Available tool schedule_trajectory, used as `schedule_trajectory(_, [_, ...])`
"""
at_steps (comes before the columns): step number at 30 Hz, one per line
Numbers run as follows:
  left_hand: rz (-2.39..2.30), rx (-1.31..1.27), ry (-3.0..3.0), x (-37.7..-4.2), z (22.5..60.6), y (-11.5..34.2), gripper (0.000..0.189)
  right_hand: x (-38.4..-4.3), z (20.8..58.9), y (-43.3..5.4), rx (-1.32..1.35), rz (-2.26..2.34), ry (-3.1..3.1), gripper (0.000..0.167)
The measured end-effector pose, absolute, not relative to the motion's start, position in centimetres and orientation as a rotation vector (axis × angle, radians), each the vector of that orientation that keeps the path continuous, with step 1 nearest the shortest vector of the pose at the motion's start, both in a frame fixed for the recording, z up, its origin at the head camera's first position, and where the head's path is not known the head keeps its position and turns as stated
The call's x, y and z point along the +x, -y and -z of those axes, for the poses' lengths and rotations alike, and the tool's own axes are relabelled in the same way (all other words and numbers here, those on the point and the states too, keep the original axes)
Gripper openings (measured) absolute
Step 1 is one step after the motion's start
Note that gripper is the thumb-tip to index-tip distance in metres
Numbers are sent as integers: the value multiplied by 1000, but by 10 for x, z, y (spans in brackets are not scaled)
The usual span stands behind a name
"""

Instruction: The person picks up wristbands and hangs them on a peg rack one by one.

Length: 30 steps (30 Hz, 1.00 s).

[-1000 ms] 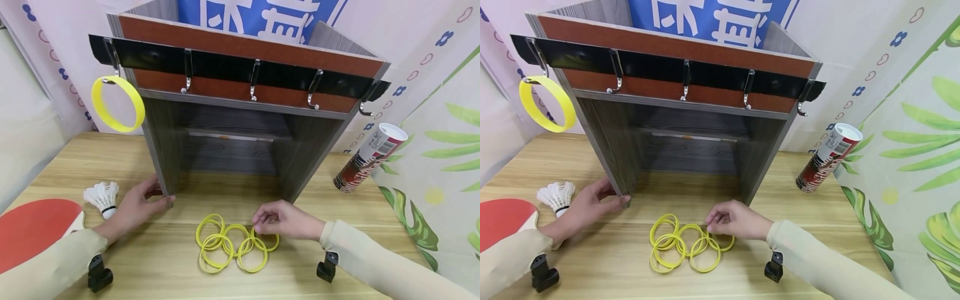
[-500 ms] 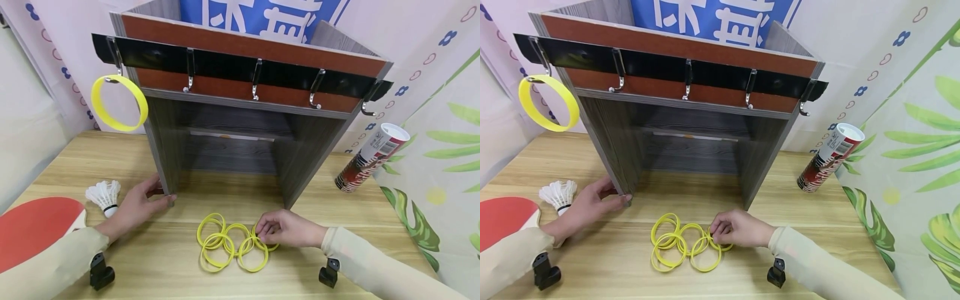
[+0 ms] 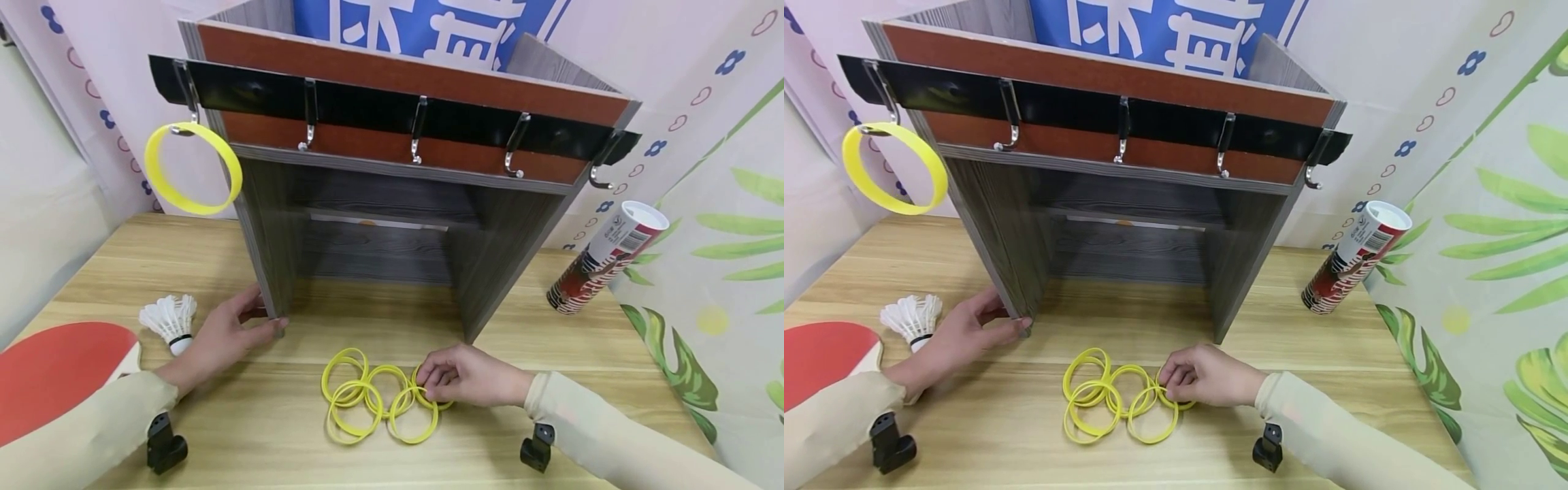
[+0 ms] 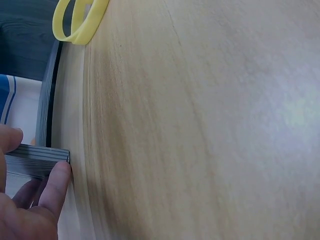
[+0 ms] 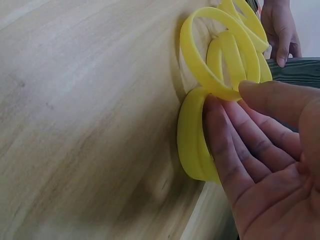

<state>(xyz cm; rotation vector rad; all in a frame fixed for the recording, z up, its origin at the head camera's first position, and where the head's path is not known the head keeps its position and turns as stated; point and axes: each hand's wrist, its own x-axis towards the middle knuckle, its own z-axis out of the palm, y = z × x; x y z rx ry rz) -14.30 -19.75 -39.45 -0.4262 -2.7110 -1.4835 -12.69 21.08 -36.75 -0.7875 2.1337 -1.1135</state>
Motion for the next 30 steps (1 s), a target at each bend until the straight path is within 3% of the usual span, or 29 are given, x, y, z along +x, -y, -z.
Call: schedule_trajectory(30, [1459,-438,2699,-143,395,197,69,-139,334,-218,-739,1312,-1982,33])
